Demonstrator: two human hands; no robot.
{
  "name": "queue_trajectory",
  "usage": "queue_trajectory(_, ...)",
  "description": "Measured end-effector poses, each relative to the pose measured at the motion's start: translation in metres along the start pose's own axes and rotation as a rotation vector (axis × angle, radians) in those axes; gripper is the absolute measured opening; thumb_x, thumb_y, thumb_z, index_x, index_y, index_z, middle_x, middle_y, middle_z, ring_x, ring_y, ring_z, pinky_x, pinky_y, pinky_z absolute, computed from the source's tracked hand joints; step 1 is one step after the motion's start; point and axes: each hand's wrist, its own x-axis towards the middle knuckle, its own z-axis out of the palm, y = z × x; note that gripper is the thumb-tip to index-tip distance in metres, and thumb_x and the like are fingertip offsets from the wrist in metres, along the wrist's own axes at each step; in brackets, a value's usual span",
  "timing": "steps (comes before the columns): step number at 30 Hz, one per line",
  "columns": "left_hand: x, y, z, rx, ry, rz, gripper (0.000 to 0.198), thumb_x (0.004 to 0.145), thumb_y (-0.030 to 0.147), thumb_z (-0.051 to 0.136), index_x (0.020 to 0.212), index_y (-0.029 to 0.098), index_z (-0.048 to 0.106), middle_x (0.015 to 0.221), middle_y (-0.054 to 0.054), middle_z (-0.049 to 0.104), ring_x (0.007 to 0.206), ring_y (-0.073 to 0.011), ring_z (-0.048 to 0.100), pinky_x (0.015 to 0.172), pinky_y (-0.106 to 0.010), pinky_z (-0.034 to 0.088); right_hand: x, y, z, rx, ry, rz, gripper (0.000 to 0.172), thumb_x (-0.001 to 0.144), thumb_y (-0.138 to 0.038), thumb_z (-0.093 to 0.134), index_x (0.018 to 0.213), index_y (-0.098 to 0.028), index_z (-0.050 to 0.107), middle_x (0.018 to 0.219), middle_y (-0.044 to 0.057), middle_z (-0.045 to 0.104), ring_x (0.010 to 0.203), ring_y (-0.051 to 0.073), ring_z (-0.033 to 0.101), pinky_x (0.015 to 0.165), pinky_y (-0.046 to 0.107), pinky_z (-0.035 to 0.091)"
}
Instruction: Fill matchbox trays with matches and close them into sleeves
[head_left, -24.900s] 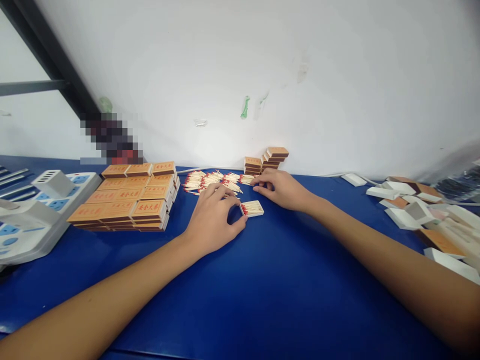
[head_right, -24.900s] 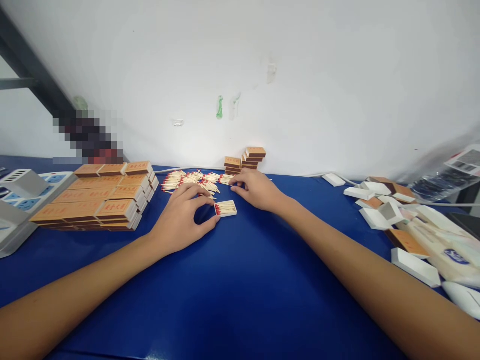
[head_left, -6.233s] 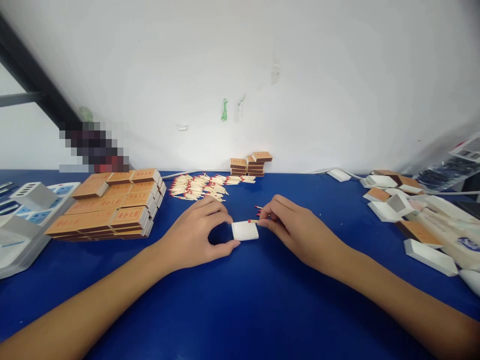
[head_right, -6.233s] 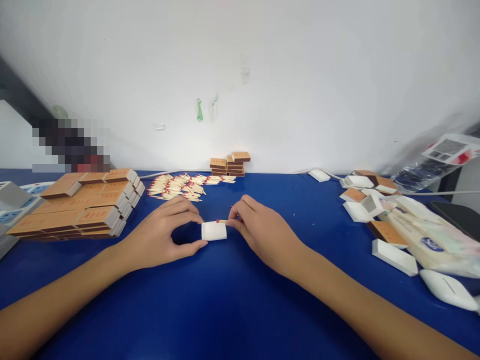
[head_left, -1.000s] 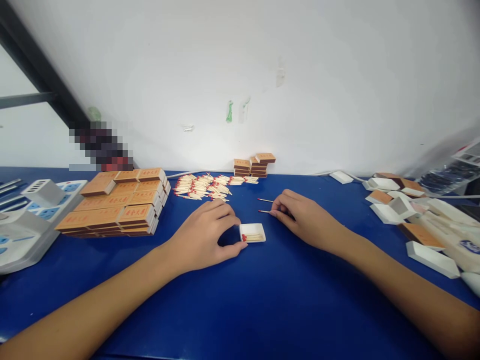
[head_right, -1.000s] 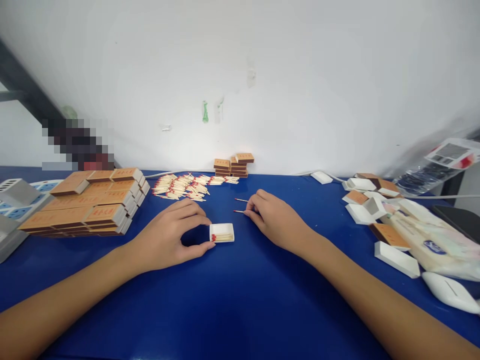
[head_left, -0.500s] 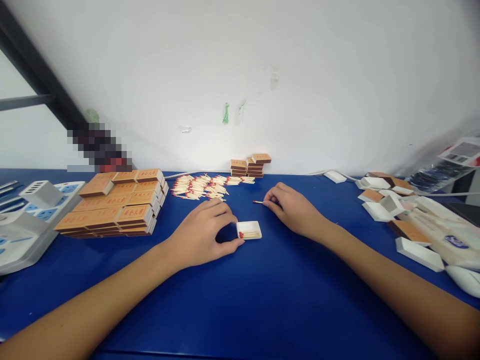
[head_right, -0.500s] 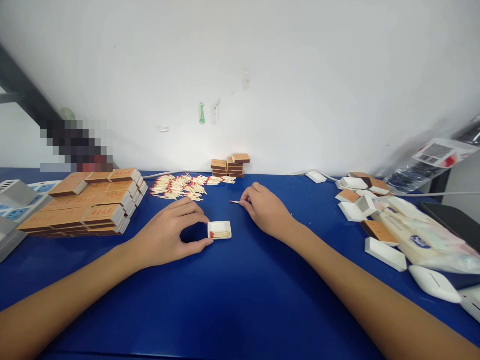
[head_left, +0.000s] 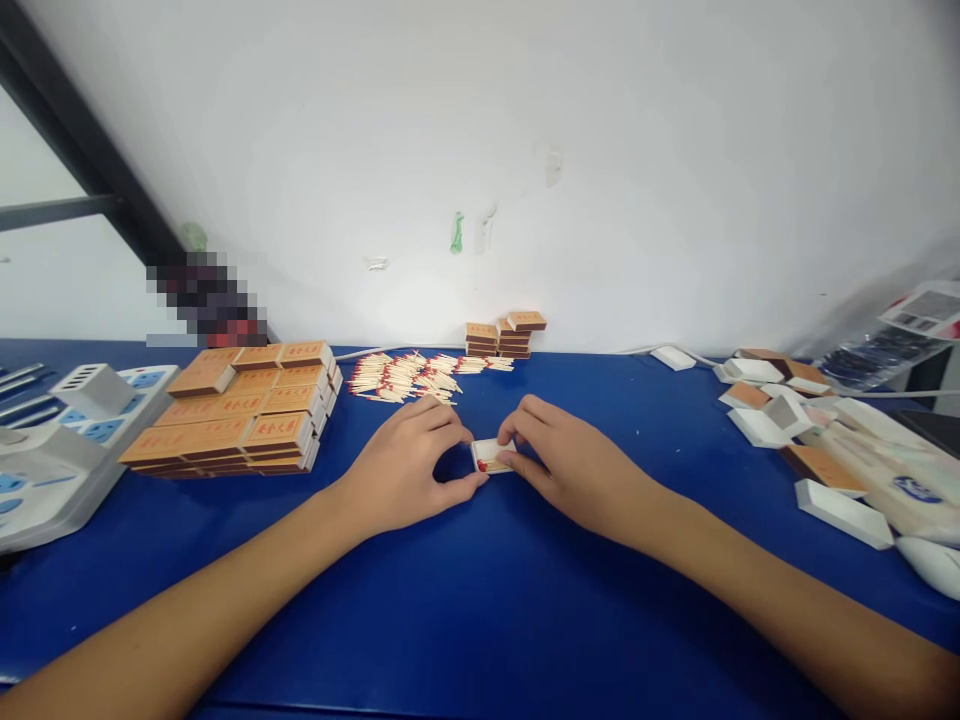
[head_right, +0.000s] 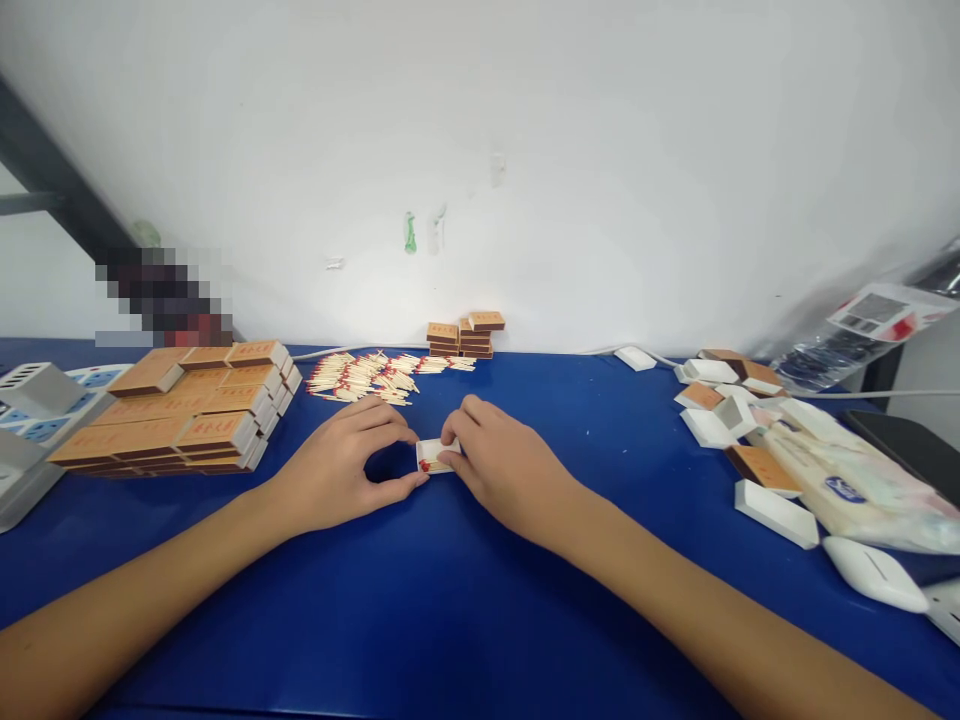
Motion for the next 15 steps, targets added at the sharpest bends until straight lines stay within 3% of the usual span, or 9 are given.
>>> queue_trajectory(5,-0.001,-0.001,-0.001,-0.022,0.014,0.019,0.021,0.091,0.036,0.075,0.101,0.017,0.073,0.099,-0.007,0.072,0.097,-0.0247,0.064,0.092,-0.043,0.054,0.039,0.041,-0.007,0.018,0.070,0.114,0.006,0.098,-0.024,0.064,0.100,-0.021,0.069,0.098,0.005,0.067,0.082,0.018,0.062,0.073,0.032,0.045)
queue_trajectory(9,-0.003,-0.004,-0.002,-0.028,0.002,0.016,0.021,0.092,0.037,0.074,0.102,0.018,0.073,0.098,-0.007,0.071,0.098,-0.0246,0.063,0.094,-0.043,0.053,0.077,0.075,0.004,-0.017,0.123,0.183,0.009,0.095,-0.027,0.067,0.098,-0.019,0.070,0.092,0.006,0.069,0.078,0.019,0.061,0.072,0.032,0.044)
queue_trajectory(15,-0.005,-0.009,-0.002,-0.021,0.022,0.020,0.022,0.093,0.038,0.073,0.101,0.018,0.073,0.098,-0.007,0.071,0.098,-0.0246,0.063,0.094,-0.042,0.052,0.092,0.085,0.022,-0.070,0.072,0.256,0.009,0.096,-0.023,0.064,0.089,-0.019,0.068,0.091,0.007,0.069,0.080,0.019,0.061,0.070,0.031,0.043)
